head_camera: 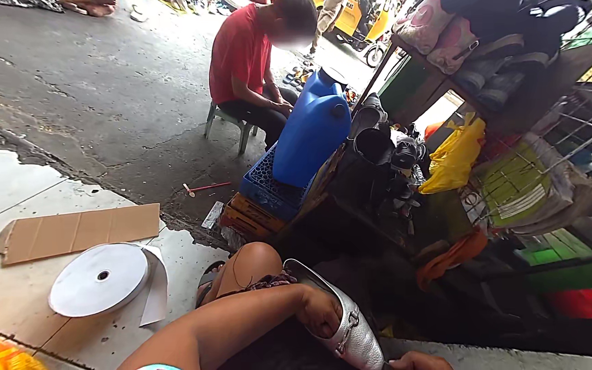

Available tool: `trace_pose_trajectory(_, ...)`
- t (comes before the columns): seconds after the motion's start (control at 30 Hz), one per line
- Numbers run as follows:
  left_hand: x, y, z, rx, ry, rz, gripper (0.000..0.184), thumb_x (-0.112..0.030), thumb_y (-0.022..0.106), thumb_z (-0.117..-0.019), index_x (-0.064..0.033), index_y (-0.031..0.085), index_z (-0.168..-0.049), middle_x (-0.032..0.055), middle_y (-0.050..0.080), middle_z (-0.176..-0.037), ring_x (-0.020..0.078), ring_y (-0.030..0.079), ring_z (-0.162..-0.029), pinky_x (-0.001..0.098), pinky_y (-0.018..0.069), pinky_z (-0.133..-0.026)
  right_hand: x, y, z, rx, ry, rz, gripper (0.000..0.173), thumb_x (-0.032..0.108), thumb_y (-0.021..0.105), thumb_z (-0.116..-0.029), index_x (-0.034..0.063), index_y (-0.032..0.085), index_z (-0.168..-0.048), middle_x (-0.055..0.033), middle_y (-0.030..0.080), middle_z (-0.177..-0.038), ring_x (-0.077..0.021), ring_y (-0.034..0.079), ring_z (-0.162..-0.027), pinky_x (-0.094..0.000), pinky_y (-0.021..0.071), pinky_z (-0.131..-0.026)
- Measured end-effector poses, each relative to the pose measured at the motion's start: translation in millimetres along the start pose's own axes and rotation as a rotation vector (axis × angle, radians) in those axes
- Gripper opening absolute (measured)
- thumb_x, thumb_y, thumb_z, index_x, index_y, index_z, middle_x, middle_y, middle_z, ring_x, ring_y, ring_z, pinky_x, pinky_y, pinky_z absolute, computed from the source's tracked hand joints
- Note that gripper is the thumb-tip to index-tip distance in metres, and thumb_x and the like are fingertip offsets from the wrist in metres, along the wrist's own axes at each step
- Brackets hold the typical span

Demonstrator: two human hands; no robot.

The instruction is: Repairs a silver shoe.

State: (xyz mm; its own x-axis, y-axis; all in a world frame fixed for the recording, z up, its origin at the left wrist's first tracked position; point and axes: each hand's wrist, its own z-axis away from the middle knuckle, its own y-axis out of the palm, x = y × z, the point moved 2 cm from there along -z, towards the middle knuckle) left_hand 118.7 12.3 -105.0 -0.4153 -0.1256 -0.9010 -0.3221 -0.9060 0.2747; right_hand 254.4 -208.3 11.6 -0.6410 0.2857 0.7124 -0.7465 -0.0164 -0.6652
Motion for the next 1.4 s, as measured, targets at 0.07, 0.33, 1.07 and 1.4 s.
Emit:
trace_pose_trajectory(0.07, 1, 2, 0, 0.006, 0.005, 0.02, 0.026, 0.003, 0.049, -0.0912, -0.0163, 0.053, -0.073, -0.0085, 0.047, -0.054, -0.0003, 0.038, -0.044, 0.0174, 0.0322, -0.045, -3, -1, 0, 0.017, 0.019, -0.038, 0.021, 0.001, 0.064, -0.091, -0.0126, 0.072, -0.105, -0.0151, 0.073, -0.092, -0.0032, 0.062, -0.074, -0.0212, 0.0528, -0.072)
trace_pose_trajectory(0.33, 1, 1, -1, -0.001, -0.005, 0.026, 0.027, 0.003, 0.052, -0.0905, -0.0161, 0.054, -0.072, -0.0084, 0.051, -0.056, -0.0008, 0.041, -0.046, 0.0175, 0.0346, -0.047, 18, 4, -1, -0.013, -0.089, 0.365, 0.018, 0.005, 0.066, -0.0916, -0.0036, 0.077, -0.103, -0.0202, 0.073, -0.086, -0.0312, 0.07, -0.072, -0.0456, 0.058, -0.069)
trace_pose_trajectory(1.07, 3, -1, -2, -0.023, -0.02, -0.051, 0.025, 0.002, 0.055, -0.09, -0.0153, 0.055, -0.072, -0.0088, 0.048, -0.055, 0.0003, 0.04, -0.047, 0.0192, 0.0341, -0.048, 30, 25, -11, -0.058, -0.003, 0.471, 0.019, 0.007, 0.065, -0.0904, -0.0008, 0.078, -0.101, -0.0176, 0.072, -0.083, -0.032, 0.07, -0.07, -0.0505, 0.0577, -0.065)
trace_pose_trajectory(1.4, 3, 2, 1, -0.019, -0.029, -0.024, 0.029, 0.002, 0.054, -0.0897, -0.0158, 0.052, -0.067, -0.0084, 0.045, -0.051, 0.0006, 0.037, -0.043, 0.0191, 0.0319, -0.045, 18, 39, 6, -0.252, -0.104, 0.539, 0.018, 0.008, 0.066, -0.0898, 0.001, 0.078, -0.101, -0.0149, 0.073, -0.084, -0.0278, 0.071, -0.067, -0.0444, 0.0591, -0.06)
